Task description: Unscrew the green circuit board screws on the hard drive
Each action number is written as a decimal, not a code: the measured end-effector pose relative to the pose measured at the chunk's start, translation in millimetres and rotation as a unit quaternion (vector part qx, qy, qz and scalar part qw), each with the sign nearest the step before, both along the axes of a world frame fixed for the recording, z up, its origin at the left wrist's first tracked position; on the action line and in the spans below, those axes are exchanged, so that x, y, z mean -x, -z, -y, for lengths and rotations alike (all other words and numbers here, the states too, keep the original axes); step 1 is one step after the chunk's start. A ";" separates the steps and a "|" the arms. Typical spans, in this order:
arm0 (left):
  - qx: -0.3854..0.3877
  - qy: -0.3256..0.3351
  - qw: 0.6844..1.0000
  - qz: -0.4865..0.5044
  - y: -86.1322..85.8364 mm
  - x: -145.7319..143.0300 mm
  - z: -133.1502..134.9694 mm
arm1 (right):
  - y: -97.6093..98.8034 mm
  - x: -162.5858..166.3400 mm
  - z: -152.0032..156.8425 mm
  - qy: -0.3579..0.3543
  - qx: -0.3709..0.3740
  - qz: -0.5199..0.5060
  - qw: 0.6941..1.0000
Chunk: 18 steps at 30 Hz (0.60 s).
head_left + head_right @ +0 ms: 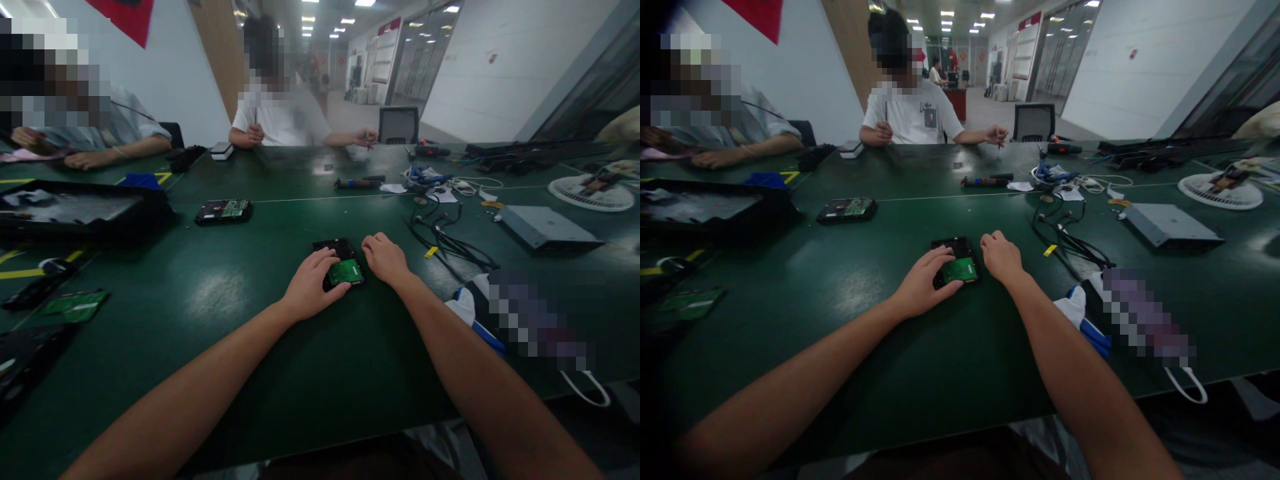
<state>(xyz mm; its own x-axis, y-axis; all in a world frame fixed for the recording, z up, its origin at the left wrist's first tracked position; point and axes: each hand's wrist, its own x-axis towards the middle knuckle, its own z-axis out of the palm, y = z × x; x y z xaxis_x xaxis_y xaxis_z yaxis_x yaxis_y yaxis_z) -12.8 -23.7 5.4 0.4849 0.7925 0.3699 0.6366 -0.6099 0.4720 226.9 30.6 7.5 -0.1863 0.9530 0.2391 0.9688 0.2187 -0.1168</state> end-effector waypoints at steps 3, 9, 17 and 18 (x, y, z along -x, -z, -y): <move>0.009 -0.009 1.000 -0.009 -0.2 -0.1 -0.1 | 0.3 -0.6 -0.7 0.001 0.009 -0.004 1.000; 0.036 0.002 0.999 -0.040 1.2 -0.1 -2.0 | -1.5 -3.9 1.2 -0.009 -0.018 -0.037 0.999; 0.040 0.001 0.999 -0.037 3.6 1.3 -3.2 | -9.7 -7.2 15.8 -0.097 -0.018 -0.115 0.989; 0.039 0.001 0.999 -0.037 3.3 1.4 -3.1 | -10.7 -5.7 17.2 -0.116 -0.008 -0.117 0.986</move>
